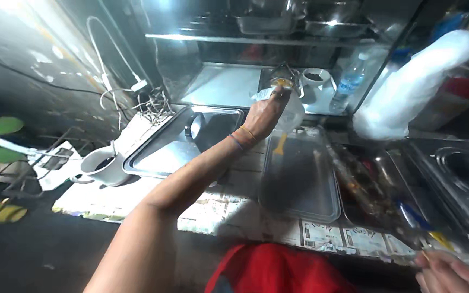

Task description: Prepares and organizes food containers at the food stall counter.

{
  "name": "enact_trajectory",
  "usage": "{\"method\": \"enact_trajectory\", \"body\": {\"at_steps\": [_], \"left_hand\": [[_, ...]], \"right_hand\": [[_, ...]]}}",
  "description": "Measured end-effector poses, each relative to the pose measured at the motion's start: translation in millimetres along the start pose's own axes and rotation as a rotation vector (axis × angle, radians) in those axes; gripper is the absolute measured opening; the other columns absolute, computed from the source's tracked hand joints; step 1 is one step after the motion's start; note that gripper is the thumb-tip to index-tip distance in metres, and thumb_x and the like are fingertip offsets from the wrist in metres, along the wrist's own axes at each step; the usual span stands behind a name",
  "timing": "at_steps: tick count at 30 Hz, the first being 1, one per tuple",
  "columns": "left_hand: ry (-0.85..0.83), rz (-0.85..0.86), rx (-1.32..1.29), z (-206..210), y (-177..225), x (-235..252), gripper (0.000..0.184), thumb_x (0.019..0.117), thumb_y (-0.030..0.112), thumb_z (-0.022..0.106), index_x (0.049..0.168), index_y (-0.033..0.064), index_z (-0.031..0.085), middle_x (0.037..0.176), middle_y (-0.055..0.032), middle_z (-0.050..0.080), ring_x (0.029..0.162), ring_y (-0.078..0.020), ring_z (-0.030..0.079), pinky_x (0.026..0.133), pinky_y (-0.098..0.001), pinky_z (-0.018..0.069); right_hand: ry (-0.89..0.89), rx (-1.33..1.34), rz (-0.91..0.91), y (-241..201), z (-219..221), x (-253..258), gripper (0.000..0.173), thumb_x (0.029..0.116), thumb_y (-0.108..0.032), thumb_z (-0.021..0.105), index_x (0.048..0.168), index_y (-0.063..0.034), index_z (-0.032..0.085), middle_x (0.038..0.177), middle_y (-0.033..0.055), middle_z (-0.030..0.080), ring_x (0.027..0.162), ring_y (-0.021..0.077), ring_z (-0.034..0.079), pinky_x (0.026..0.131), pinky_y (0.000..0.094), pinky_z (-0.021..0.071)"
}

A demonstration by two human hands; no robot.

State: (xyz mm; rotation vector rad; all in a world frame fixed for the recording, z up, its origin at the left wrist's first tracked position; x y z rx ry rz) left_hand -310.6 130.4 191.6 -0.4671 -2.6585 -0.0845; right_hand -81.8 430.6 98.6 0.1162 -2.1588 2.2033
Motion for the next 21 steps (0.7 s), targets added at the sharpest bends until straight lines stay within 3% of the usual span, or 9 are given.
{"method": "enact_trajectory", "body": {"at_steps": [5,9,13,15,17,18,21], "left_hand": [[0.061,0.215,-0.127,0.0,20.8,-15.2,0.053,0.0928,-0.007,0.055,0.144,0.0059,0.058,0.151,-0.0172,0.05,0.068,-0.0318,0.069,0.057,-0.0465,0.0559],[0.114,0.414,-0.192,-8.6,51.2,-59.9,0.029,0.0919,-0.003,0.064,0.12,0.0022,0.072,0.143,-0.0181,0.057,0.066,-0.0277,0.068,0.052,-0.0425,0.0553],[0.269,0.569,-0.182,-18.9,74.6,-102.3,0.025,0.0971,0.001,0.059,0.115,0.0042,0.075,0.132,-0.0152,0.067,0.073,-0.0235,0.07,0.058,-0.0335,0.0558],[0.381,0.556,-0.179,-28.8,77.1,-111.6,0.025,0.097,0.002,0.059,0.114,0.0067,0.077,0.12,-0.0136,0.073,0.075,-0.0231,0.071,0.061,-0.0309,0.0553],[0.461,0.464,-0.267,-41.0,68.3,-112.3,0.027,0.0967,0.003,0.061,0.119,0.0052,0.075,0.102,-0.014,0.074,0.076,-0.0234,0.07,0.062,-0.0309,0.0557],[0.475,0.382,-0.319,-48.5,59.3,-109.9,0.032,0.0953,0.002,0.062,0.125,0.0046,0.072,0.1,-0.0154,0.072,0.073,-0.0233,0.069,0.06,-0.0318,0.0549],[0.405,0.107,-0.361,-80.2,28.5,-99.1,0.048,0.0915,0.005,0.063,0.139,0.0076,0.062,0.109,-0.0163,0.067,0.065,-0.0223,0.065,0.048,-0.036,0.0511]], "right_hand": [[-0.011,-0.044,0.07,17.1,31.1,28.0,0.028,0.1048,-0.009,0.037,0.105,-0.0158,0.064,0.057,-0.0199,0.045,0.046,-0.0069,0.037,0.045,0.0135,0.034],[0.022,0.066,0.045,25.0,68.3,63.4,0.028,0.1046,-0.016,0.038,0.103,-0.017,0.066,0.053,-0.018,0.038,0.041,-0.0062,0.03,0.039,0.0124,0.0275],[0.026,0.198,0.076,20.7,113.9,91.7,0.027,0.1063,-0.015,0.035,0.103,-0.0155,0.062,0.052,-0.0163,0.037,0.04,-0.0054,0.029,0.039,0.0123,0.0271],[0.065,0.214,0.074,16.4,133.6,101.1,0.027,0.1054,-0.01,0.035,0.099,-0.015,0.061,0.054,-0.0151,0.041,0.041,-0.0051,0.031,0.039,0.0119,0.0282],[0.096,0.141,0.026,13.5,149.2,108.0,0.023,0.106,-0.008,0.04,0.1,-0.0115,0.062,0.061,-0.0129,0.048,0.045,-0.0043,0.036,0.042,0.0116,0.0322],[0.106,0.101,-0.016,12.1,155.0,110.9,0.02,0.1053,-0.007,0.044,0.101,-0.0097,0.063,0.064,-0.0124,0.051,0.046,-0.0041,0.039,0.044,0.0117,0.0345],[0.069,-0.022,-0.167,1.2,168.2,117.0,0.016,0.1045,-0.007,0.047,0.104,-0.0043,0.064,0.078,-0.0107,0.059,0.054,-0.0063,0.046,0.05,0.0097,0.0403]]}}
Point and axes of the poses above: each hand's wrist, its own x-axis towards the middle knuckle, its own z-axis out of the palm, y = z × x, the point moved 9 cm from there along x, towards the middle knuckle
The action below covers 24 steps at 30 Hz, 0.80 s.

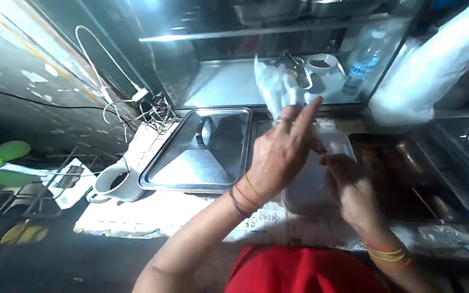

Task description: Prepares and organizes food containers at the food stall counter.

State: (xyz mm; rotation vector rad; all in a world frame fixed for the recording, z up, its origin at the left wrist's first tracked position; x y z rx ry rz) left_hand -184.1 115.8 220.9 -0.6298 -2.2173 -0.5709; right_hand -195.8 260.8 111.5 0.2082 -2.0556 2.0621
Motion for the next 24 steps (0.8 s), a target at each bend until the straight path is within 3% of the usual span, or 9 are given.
{"method": "enact_trajectory", "body": {"at_steps": [2,5,8,10,13,16,18,20,24], "left_hand": [[-0.049,-0.091,0.14,-10.7,-9.7,19.0,0.045,0.093,0.023,0.067,0.135,0.0099,0.066,0.11,-0.0162,0.066,0.065,-0.0258,0.064,0.047,-0.04,0.0474],[-0.297,-0.218,0.355,8.0,-34.9,55.3,0.053,0.0951,0.046,0.065,0.129,0.0054,0.067,0.128,-0.0217,0.061,0.099,-0.0385,0.066,0.069,-0.0519,0.0522],[-0.657,-0.184,0.511,-6.0,-11.7,61.6,0.03,0.0961,0.008,0.065,0.119,-0.0098,0.062,0.128,-0.0307,0.058,0.118,-0.0465,0.057,0.091,-0.0551,0.0457],[-0.775,-0.148,0.588,-18.2,9.4,59.2,0.025,0.0926,-0.007,0.061,0.118,-0.0113,0.061,0.124,-0.029,0.061,0.118,-0.0433,0.059,0.094,-0.0515,0.0458],[-0.756,-0.185,0.442,-19.2,16.7,56.8,0.027,0.0941,-0.005,0.061,0.121,-0.0104,0.061,0.122,-0.0279,0.063,0.117,-0.0415,0.06,0.099,-0.049,0.0459],[-0.503,0.018,0.101,26.4,15.6,47.2,0.013,0.09,0.006,0.071,0.102,0.0026,0.069,0.09,-0.017,0.067,0.082,-0.0349,0.068,0.068,-0.0498,0.0553],[-0.378,0.203,-0.039,41.6,49.7,25.8,0.007,0.091,0.012,0.07,0.097,0.0088,0.073,0.089,-0.0084,0.068,0.077,-0.025,0.068,0.061,-0.0429,0.0546],[-0.241,0.283,-0.164,26.8,74.0,-5.1,0.012,0.0937,0.015,0.067,0.1,0.0088,0.076,0.096,-0.0092,0.073,0.085,-0.0233,0.07,0.068,-0.0398,0.0516],[-0.048,-0.107,0.027,21.7,8.5,-44.7,0.048,0.0845,0.041,0.079,0.115,0.0048,0.071,0.103,-0.0143,0.071,0.085,-0.0272,0.07,0.068,-0.0425,0.0561]], "right_hand": [[-0.046,-0.137,-0.093,-7.0,6.8,1.4,0.018,0.1053,-0.01,0.048,0.107,-0.0002,0.063,0.08,-0.0088,0.058,0.058,-0.0079,0.047,0.053,0.0088,0.0421],[-0.029,-0.23,-0.126,-7.9,14.4,0.4,0.02,0.1052,-0.012,0.049,0.107,-0.0004,0.065,0.08,-0.0078,0.059,0.06,-0.0079,0.049,0.057,0.0106,0.0437],[-0.045,-0.117,-0.144,-3.8,18.5,0.3,0.019,0.1038,-0.008,0.045,0.105,-0.001,0.063,0.082,-0.0083,0.058,0.06,-0.0075,0.046,0.056,0.0106,0.0408],[-0.059,-0.068,-0.136,-2.4,18.8,0.7,0.018,0.104,-0.007,0.044,0.103,-0.0027,0.062,0.075,-0.0113,0.053,0.056,-0.0078,0.042,0.052,0.0099,0.0372],[-0.065,-0.1,-0.145,-2.0,17.7,2.3,0.02,0.1048,-0.007,0.045,0.106,0.0003,0.063,0.083,-0.0073,0.059,0.061,-0.0073,0.048,0.057,0.0098,0.0419],[-0.051,-0.177,-0.109,2.6,13.3,6.6,0.021,0.105,-0.012,0.047,0.105,0.0012,0.063,0.074,-0.0074,0.055,0.059,-0.0057,0.048,0.055,0.0127,0.0438],[-0.051,-0.14,-0.102,10.5,3.9,-4.5,0.021,0.098,-0.01,0.053,0.11,0.0061,0.059,0.086,-0.0052,0.061,0.076,-0.009,0.057,0.07,0.0114,0.05],[-0.089,-0.013,-0.064,18.0,-5.7,-18.3,0.029,0.0969,-0.003,0.056,0.121,0.0131,0.055,0.102,0.0008,0.064,0.095,-0.0081,0.059,0.086,0.0111,0.0487],[0.059,0.063,-0.033,7.4,-5.2,11.8,0.018,0.1056,-0.01,0.044,0.097,-0.0101,0.061,0.066,-0.0142,0.052,0.054,-0.0067,0.047,0.053,0.012,0.0432]]}}
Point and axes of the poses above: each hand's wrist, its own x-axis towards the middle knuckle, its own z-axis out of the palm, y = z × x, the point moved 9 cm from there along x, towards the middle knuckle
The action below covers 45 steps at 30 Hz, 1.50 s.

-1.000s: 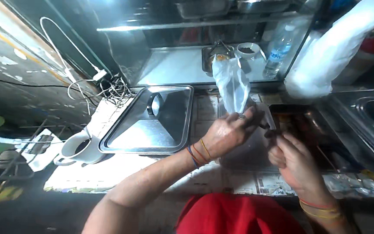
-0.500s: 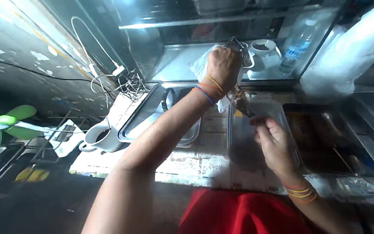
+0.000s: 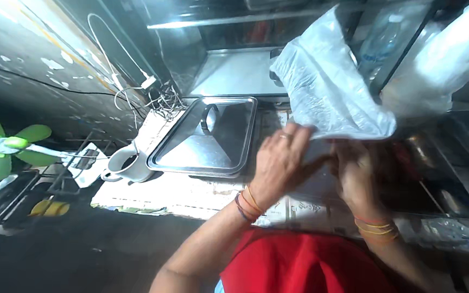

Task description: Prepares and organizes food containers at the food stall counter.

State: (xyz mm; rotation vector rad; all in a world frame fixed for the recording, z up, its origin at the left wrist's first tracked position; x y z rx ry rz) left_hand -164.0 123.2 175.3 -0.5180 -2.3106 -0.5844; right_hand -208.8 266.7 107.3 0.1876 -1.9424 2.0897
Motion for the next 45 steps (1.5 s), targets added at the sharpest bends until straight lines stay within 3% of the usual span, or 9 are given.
{"method": "enact_trajectory", "body": {"at_steps": [3,8,12,26,31,34,38,42,45], "left_hand": [[-0.116,-0.303,0.088,36.8,-51.1,-6.5,0.079,0.0791,0.049,0.083,0.137,0.0012,0.058,0.118,-0.0221,0.065,0.09,-0.0371,0.069,0.068,-0.0523,0.0561],[0.017,-0.082,0.049,26.0,-32.3,-6.1,0.012,0.0874,0.015,0.068,0.091,0.0036,0.069,0.081,-0.0118,0.067,0.072,-0.0294,0.069,0.057,-0.0442,0.0534],[-0.025,0.119,-0.008,-14.8,5.7,-38.9,0.017,0.092,0.017,0.062,0.081,0.0059,0.069,0.068,-0.0073,0.064,0.062,-0.0215,0.066,0.052,-0.0347,0.0508],[-0.335,0.099,0.056,-24.7,-52.1,-103.4,0.017,0.0898,0.018,0.06,0.078,0.0069,0.068,0.067,-0.0084,0.065,0.06,-0.0245,0.067,0.049,-0.0379,0.0509],[-0.409,0.132,0.092,-14.5,-69.7,-120.2,0.024,0.0916,0.026,0.058,0.083,0.0091,0.073,0.072,-0.008,0.068,0.06,-0.0253,0.069,0.048,-0.0415,0.0534],[-0.592,0.099,0.067,-5.9,-80.4,-133.1,0.026,0.0912,0.029,0.063,0.087,0.0075,0.076,0.076,-0.0109,0.071,0.064,-0.0303,0.072,0.05,-0.0495,0.0558],[-0.926,0.005,-0.13,-11.8,-83.1,-139.3,0.021,0.096,0.024,0.068,0.097,0.0043,0.077,0.087,-0.0152,0.075,0.078,-0.0356,0.074,0.065,-0.0564,0.0581],[-0.893,0.108,-0.453,-25.4,-51.7,-115.0,0.025,0.1008,0.021,0.062,0.098,0.0007,0.075,0.085,-0.0162,0.073,0.07,-0.0283,0.069,0.062,-0.0442,0.0549],[-0.856,0.172,-0.601,-2.9,-14.4,-100.9,0.03,0.1033,0.028,0.06,0.099,0.0042,0.076,0.085,-0.0117,0.073,0.07,-0.0199,0.066,0.065,-0.0344,0.0542]], "right_hand": [[-0.04,0.121,0.012,-0.8,8.5,1.6,0.022,0.1065,-0.011,0.039,0.1,-0.0132,0.06,0.055,-0.0158,0.04,0.044,-0.0049,0.034,0.043,0.0126,0.031],[-0.027,0.115,0.026,-6.2,16.6,-3.4,0.025,0.106,-0.009,0.039,0.091,-0.0175,0.057,0.057,-0.0157,0.042,0.046,-0.0051,0.037,0.045,0.0117,0.0329],[0.038,0.072,0.17,2.1,26.0,-26.1,0.021,0.1058,-0.004,0.039,0.096,-0.013,0.055,0.067,-0.0164,0.058,0.057,-0.0064,0.056,0.057,0.0135,0.0509],[-0.034,0.134,0.504,65.1,104.8,-95.8,0.015,0.1065,-0.005,0.038,0.106,-0.0041,0.053,0.076,-0.0059,0.061,0.063,-0.0014,0.059,0.058,0.017,0.0514],[-0.234,-0.05,0.62,81.0,121.4,-106.6,0.022,0.1058,-0.008,0.044,0.12,0.0042,0.056,0.091,0.0048,0.061,0.075,0.0047,0.06,0.069,0.0229,0.0533],[-0.685,-0.352,0.574,70.6,120.9,-115.0,0.031,0.1074,-0.008,0.04,0.122,0.0106,0.06,0.109,0.0249,0.066,0.1,0.0293,0.064,0.091,0.0443,0.0504],[-0.896,-0.384,0.345,34.5,74.9,-124.4,0.029,0.1066,-0.01,0.048,0.118,0.0056,0.07,0.104,0.0206,0.071,0.091,0.0263,0.069,0.087,0.0419,0.0553],[-0.367,-0.569,0.15,-25.8,-54.1,-59.9,0.023,0.1024,-0.011,0.053,0.108,0.0003,0.072,0.089,0.0047,0.071,0.07,0.0035,0.063,0.065,0.0215,0.0547],[-0.015,-1.074,0.135,-50.1,-170.0,-14.3,0.019,0.1047,-0.017,0.058,0.111,-0.0053,0.072,0.096,0.0119,0.071,0.081,0.0249,0.068,0.073,0.0481,0.0561]]}}
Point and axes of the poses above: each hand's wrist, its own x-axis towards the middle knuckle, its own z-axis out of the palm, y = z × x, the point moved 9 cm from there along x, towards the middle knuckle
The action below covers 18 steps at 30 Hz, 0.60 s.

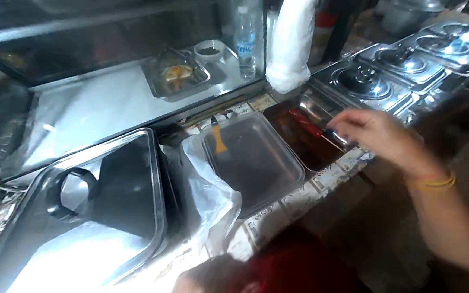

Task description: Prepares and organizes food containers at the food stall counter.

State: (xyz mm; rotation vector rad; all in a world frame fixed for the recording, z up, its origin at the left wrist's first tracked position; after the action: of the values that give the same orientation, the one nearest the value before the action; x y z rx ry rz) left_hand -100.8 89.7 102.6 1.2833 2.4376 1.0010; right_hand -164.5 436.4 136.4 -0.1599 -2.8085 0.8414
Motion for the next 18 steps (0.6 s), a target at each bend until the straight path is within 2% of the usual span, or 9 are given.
{"method": "enact_trajectory", "body": {"at_steps": [2,4,6,8,10,12,15,16,18], "left_hand": [[0.009,0.052,-0.068,31.0,6.0,39.3,0.027,0.1016,0.031,0.061,0.098,0.0098,0.077,0.085,-0.0045,0.073,0.073,-0.0136,0.068,0.068,-0.0301,0.0561],[-0.073,-0.005,-0.323,76.2,5.4,87.1,0.022,0.0993,0.025,0.064,0.103,0.0074,0.076,0.087,-0.002,0.073,0.075,-0.0084,0.068,0.07,-0.0276,0.0574],[-0.206,-0.165,-0.671,125.4,3.7,133.8,0.024,0.1036,0.02,0.057,0.114,0.0026,0.07,0.083,0.0004,0.067,0.067,-0.0022,0.06,0.064,-0.0206,0.0519],[-0.22,-0.292,-0.689,154.0,3.2,171.1,0.033,0.1072,0.027,0.052,0.124,0.0031,0.066,0.085,-0.0024,0.065,0.068,-0.0065,0.059,0.065,-0.0252,0.052],[-0.135,-0.391,-0.357,156.0,8.7,198.4,0.038,0.1065,0.034,0.053,0.125,0.0043,0.068,0.097,-0.0108,0.072,0.084,-0.0207,0.069,0.079,-0.0426,0.0569],[0.066,-0.449,-0.007,144.0,21.9,218.0,0.035,0.1015,0.034,0.059,0.111,0.0037,0.073,0.09,-0.0159,0.073,0.082,-0.0332,0.072,0.072,-0.0549,0.0562],[0.267,-0.482,0.231,133.0,39.4,248.7,0.038,0.0987,0.038,0.063,0.1,0.0023,0.073,0.084,-0.0171,0.072,0.078,-0.0367,0.073,0.064,-0.0554,0.0559],[0.244,-0.541,0.238,137.0,37.6,260.2,0.038,0.0991,0.038,0.063,0.101,0.001,0.072,0.086,-0.0189,0.072,0.081,-0.0382,0.073,0.066,-0.0557,0.0552],[0.138,-0.663,0.192,148.7,24.7,280.2,0.035,0.1001,0.033,0.062,0.106,-0.0007,0.07,0.095,-0.0213,0.071,0.091,-0.0406,0.071,0.071,-0.0574,0.0543]], "right_hand": [[0.071,-0.304,0.118,53.0,-23.2,13.7,0.024,0.1026,-0.022,0.063,0.116,-0.0035,0.071,0.107,0.0248,0.069,0.098,0.0468,0.066,0.082,0.0702,0.0488],[-0.062,-0.409,0.247,102.4,-17.7,11.8,0.042,0.0992,-0.032,0.068,0.13,-0.0037,0.065,0.12,0.0311,0.064,0.11,0.0559,0.06,0.087,0.0767,0.0431],[-0.248,-0.346,0.27,135.4,0.4,4.9,0.059,0.0971,-0.036,0.071,0.146,-0.0067,0.054,0.122,0.0321,0.064,0.11,0.0558,0.061,0.091,0.0759,0.0429],[-0.342,-0.239,0.18,147.6,16.5,0.3,0.055,0.1009,-0.028,0.066,0.15,-0.0087,0.05,0.12,0.0297,0.066,0.107,0.0518,0.063,0.092,0.072,0.045],[-0.265,-0.128,-0.011,146.6,15.7,-1.7,0.042,0.1021,-0.014,0.062,0.143,-0.0069,0.058,0.117,0.0274,0.068,0.101,0.0477,0.067,0.089,0.0679,0.0497],[-0.106,-0.025,-0.167,147.6,-1.1,-0.6,0.034,0.0999,-0.008,0.059,0.132,-0.0028,0.066,0.116,0.0266,0.069,0.098,0.0424,0.069,0.085,0.0618,0.0538],[0.014,0.204,-0.2,154.8,-25.3,11.4,0.03,0.0996,-0.018,0.059,0.123,-0.0006,0.068,0.109,0.0166,0.07,0.082,0.0154,0.067,0.072,0.0338,0.057],[-0.009,0.301,-0.197,156.1,-24.0,17.3,0.03,0.0983,-0.018,0.061,0.122,-0.001,0.067,0.107,0.0097,0.069,0.076,0.005,0.065,0.067,0.0231,0.0564],[-0.071,0.471,-0.232,154.1,-11.8,28.5,0.026,0.0956,-0.01,0.063,0.119,0.0015,0.063,0.105,0.0041,0.067,0.073,-0.0018,0.063,0.063,0.0158,0.0555]]}}
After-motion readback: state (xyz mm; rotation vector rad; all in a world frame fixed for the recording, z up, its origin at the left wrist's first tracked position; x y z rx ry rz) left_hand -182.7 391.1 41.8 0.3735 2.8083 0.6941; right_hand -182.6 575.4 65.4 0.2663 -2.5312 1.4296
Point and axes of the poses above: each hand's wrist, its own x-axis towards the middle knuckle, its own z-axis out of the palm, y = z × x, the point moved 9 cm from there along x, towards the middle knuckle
